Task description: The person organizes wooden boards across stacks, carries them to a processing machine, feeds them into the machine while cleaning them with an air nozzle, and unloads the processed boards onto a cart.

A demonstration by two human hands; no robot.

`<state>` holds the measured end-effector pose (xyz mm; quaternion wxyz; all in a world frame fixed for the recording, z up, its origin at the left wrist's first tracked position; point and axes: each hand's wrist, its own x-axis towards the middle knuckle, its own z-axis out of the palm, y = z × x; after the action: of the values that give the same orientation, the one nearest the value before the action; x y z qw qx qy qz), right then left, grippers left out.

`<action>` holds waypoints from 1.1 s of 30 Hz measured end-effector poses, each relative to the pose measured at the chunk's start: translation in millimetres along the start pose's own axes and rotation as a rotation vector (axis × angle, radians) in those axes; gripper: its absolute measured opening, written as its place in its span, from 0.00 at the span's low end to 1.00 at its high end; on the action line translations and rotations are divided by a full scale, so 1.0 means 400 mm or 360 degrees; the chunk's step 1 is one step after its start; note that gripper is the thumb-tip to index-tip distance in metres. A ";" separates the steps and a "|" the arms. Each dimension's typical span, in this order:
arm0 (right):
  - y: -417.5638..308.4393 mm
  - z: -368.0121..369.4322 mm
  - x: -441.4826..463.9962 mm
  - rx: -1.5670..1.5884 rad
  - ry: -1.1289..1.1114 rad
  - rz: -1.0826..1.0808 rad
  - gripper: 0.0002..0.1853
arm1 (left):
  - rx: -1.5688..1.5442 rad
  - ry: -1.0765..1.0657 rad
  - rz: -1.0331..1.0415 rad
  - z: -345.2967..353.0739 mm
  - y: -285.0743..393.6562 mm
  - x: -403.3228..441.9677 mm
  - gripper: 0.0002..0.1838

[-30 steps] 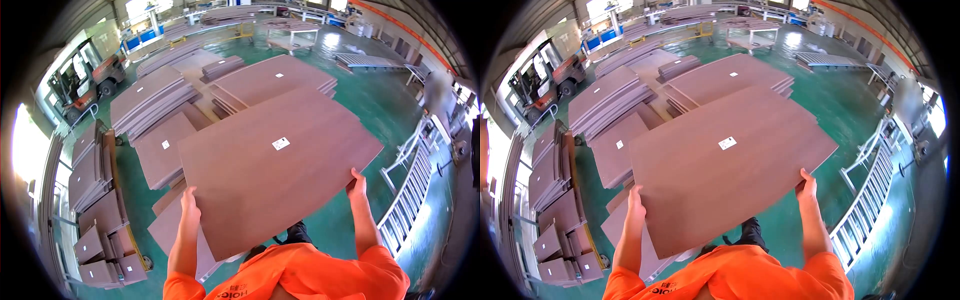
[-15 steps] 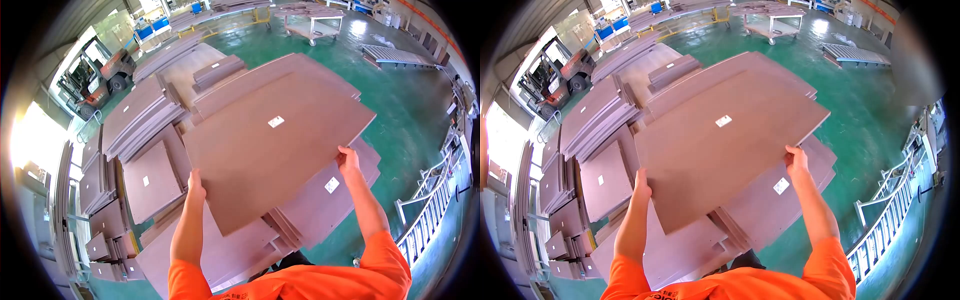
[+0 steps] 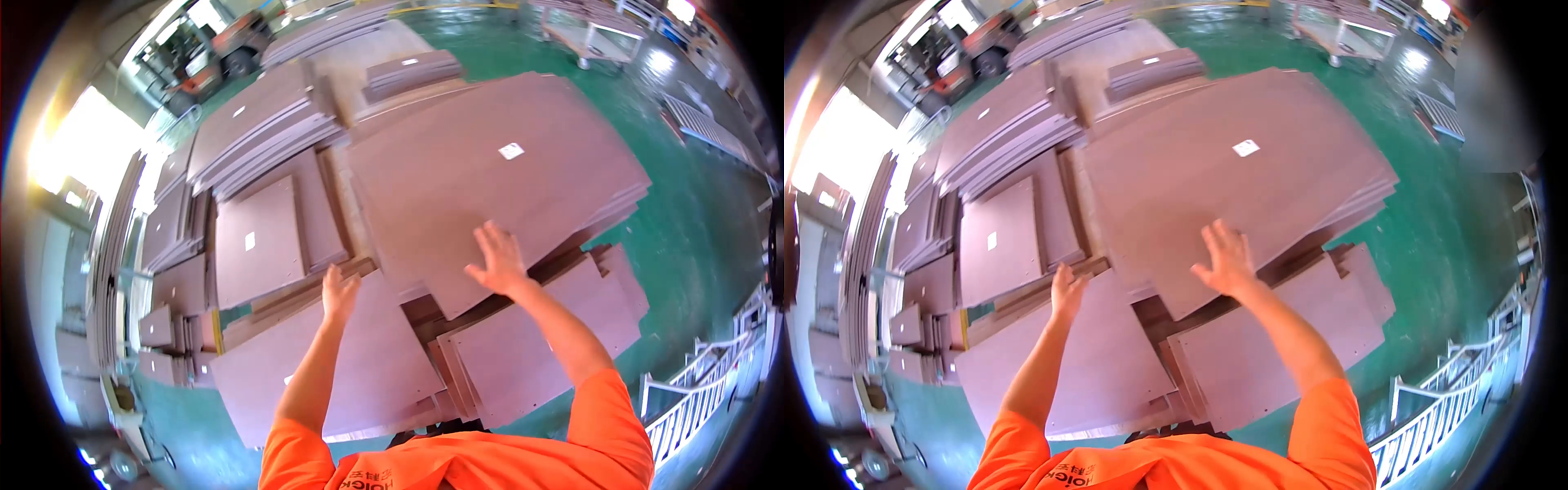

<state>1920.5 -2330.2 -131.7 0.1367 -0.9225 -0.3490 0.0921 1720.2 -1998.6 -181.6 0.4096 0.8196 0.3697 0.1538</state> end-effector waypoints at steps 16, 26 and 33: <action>-0.356 0.188 0.068 -0.0314 0.0096 0.0644 0.41 | -0.0285 0.0586 -0.0650 -0.750 -0.640 -1.075 0.26; -1.421 0.727 -0.414 0.0095 -0.0494 -0.0313 0.40 | -0.0580 0.1054 -0.1009 -1.258 -1.094 -1.504 0.28; -2.139 0.978 -0.541 0.0083 -0.0373 -0.0669 0.37 | -0.0648 0.0894 -0.1170 -1.598 -1.368 -1.542 0.29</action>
<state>1127.2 -1786.2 -214.6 0.1353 -0.8087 -0.5444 0.1770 683.6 -1879.8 -185.2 0.4731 0.4656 0.6924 0.2829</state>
